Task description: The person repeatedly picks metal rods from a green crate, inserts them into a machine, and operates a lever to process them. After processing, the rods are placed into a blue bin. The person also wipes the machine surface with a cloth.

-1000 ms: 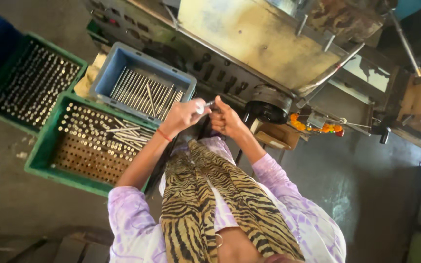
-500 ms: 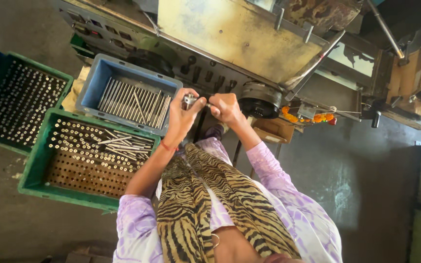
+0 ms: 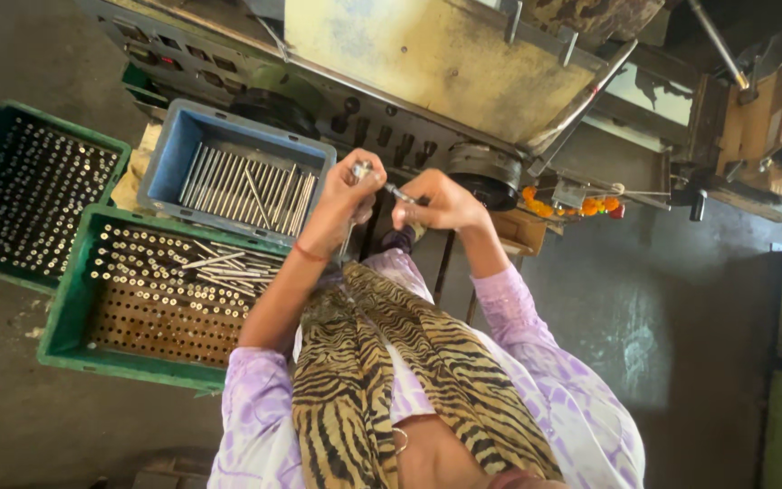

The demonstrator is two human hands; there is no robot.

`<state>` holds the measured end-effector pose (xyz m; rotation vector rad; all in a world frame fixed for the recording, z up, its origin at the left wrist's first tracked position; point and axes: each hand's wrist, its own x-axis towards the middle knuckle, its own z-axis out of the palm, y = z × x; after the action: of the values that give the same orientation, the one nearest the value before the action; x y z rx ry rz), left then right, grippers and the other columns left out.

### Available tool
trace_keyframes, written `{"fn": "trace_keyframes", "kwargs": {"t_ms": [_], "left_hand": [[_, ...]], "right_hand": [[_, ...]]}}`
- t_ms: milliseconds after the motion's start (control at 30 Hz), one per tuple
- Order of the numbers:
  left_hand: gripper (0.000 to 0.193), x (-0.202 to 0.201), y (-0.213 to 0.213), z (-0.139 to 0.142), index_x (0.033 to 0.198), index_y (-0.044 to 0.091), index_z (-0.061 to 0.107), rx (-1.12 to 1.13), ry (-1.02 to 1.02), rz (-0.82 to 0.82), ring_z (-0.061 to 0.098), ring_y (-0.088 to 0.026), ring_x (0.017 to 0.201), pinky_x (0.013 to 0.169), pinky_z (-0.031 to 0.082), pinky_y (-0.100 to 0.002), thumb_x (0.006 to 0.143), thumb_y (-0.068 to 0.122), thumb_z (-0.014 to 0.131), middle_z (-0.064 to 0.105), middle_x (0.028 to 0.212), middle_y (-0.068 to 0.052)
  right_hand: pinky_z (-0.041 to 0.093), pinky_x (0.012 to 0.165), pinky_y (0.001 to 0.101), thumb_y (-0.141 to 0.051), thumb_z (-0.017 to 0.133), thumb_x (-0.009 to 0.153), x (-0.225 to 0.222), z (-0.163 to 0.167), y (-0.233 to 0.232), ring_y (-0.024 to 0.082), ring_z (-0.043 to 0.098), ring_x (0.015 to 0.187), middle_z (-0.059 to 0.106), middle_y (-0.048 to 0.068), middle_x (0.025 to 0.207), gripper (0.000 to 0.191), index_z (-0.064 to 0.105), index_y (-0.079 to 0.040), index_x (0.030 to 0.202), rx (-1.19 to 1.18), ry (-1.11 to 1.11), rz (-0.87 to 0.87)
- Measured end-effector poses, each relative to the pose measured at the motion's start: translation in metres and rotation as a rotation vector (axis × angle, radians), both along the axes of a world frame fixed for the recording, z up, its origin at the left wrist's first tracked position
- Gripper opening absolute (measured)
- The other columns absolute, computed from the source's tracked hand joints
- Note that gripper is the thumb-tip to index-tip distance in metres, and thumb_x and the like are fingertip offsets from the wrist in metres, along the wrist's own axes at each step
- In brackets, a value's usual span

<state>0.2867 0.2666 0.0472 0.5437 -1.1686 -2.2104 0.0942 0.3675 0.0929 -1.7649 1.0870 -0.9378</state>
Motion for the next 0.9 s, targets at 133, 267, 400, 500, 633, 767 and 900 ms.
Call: {"fn": "trace_keyframes", "kwargs": {"t_ms": [133, 267, 400, 500, 633, 767, 900], "left_hand": [[0.014, -0.009, 0.011, -0.005, 0.103, 0.011, 0.056, 0.099, 0.213, 0.005, 0.038, -0.001, 0.048, 0.041, 0.025, -0.02, 0.098, 0.006, 0.068, 0.051, 0.069, 0.006], [0.015, -0.01, 0.02, -0.008, 0.1, 0.012, 0.055, 0.13, 0.132, 0.033, 0.035, 0.0, 0.044, 0.038, 0.023, -0.022, 0.098, 0.009, 0.069, 0.045, 0.064, 0.008], [0.015, -0.007, 0.017, -0.014, 0.096, 0.012, 0.056, 0.134, 0.013, 0.038, 0.035, 0.0, 0.044, 0.038, 0.021, -0.022, 0.098, 0.01, 0.071, 0.043, 0.064, 0.009], [0.016, -0.008, 0.014, -0.02, 0.092, 0.012, 0.057, 0.124, -0.076, 0.052, 0.035, 0.0, 0.042, 0.037, 0.022, -0.022, 0.097, 0.011, 0.072, 0.044, 0.063, 0.01], [0.014, -0.006, 0.013, -0.027, 0.094, 0.011, 0.059, 0.056, -0.132, 0.055, 0.035, 0.001, 0.044, 0.038, 0.023, -0.021, 0.098, 0.013, 0.073, 0.045, 0.063, 0.01], [0.014, -0.001, 0.021, -0.036, 0.096, 0.012, 0.058, 0.004, -0.063, 0.061, 0.036, 0.001, 0.045, 0.039, 0.023, -0.021, 0.098, 0.014, 0.072, 0.045, 0.064, 0.01], [0.011, 0.0, 0.018, -0.063, 0.099, 0.013, 0.06, 0.087, 0.0, -0.015, 0.034, 0.0, 0.044, 0.038, 0.022, -0.021, 0.098, 0.017, 0.07, 0.042, 0.061, 0.008]], "right_hand": [[0.038, 0.051, 0.0342, -0.023, 0.077, 0.092, -0.012, 0.009, 0.001, 0.012, 0.051, 0.056, 0.057, 0.007, 0.062, 0.033, 0.063, 0.0, 0.072, 0.0, 0.028, -0.055], [0.025, 0.051, 0.0335, -0.023, 0.075, 0.093, -0.028, -0.017, -0.004, 0.012, 0.033, 0.053, 0.036, 0.005, 0.055, 0.044, 0.051, 0.0, 0.064, 0.133, 0.051, 0.0], [0.027, 0.05, 0.033, -0.023, 0.074, 0.093, -0.031, -0.063, -0.006, 0.011, 0.036, 0.051, 0.041, 0.002, 0.055, 0.047, 0.048, -0.001, 0.061, 0.13, -0.177, -0.043], [0.033, 0.045, 0.0318, -0.022, 0.072, 0.091, -0.017, -0.093, -0.003, 0.011, 0.045, 0.047, 0.052, 0.0, 0.054, 0.042, 0.054, -0.002, 0.06, 0.198, -0.471, -0.11], [0.028, 0.047, 0.0283, -0.02, 0.074, 0.092, 0.008, -0.113, 0.004, 0.007, 0.039, 0.047, 0.045, -0.003, 0.053, 0.044, 0.049, -0.006, 0.058, 0.238, -0.892, -0.14], [0.027, 0.049, 0.0268, -0.016, 0.073, 0.091, 0.0, -0.102, 0.016, 0.006, 0.04, 0.053, 0.047, -0.003, 0.057, 0.039, 0.053, -0.006, 0.06, 0.199, -0.455, -0.226], [0.029, 0.048, 0.0286, -0.018, 0.071, 0.096, 0.006, -0.093, 0.024, 0.007, 0.039, 0.053, 0.045, -0.002, 0.056, 0.04, 0.052, -0.005, 0.063, 0.279, -0.318, -0.268]]}}
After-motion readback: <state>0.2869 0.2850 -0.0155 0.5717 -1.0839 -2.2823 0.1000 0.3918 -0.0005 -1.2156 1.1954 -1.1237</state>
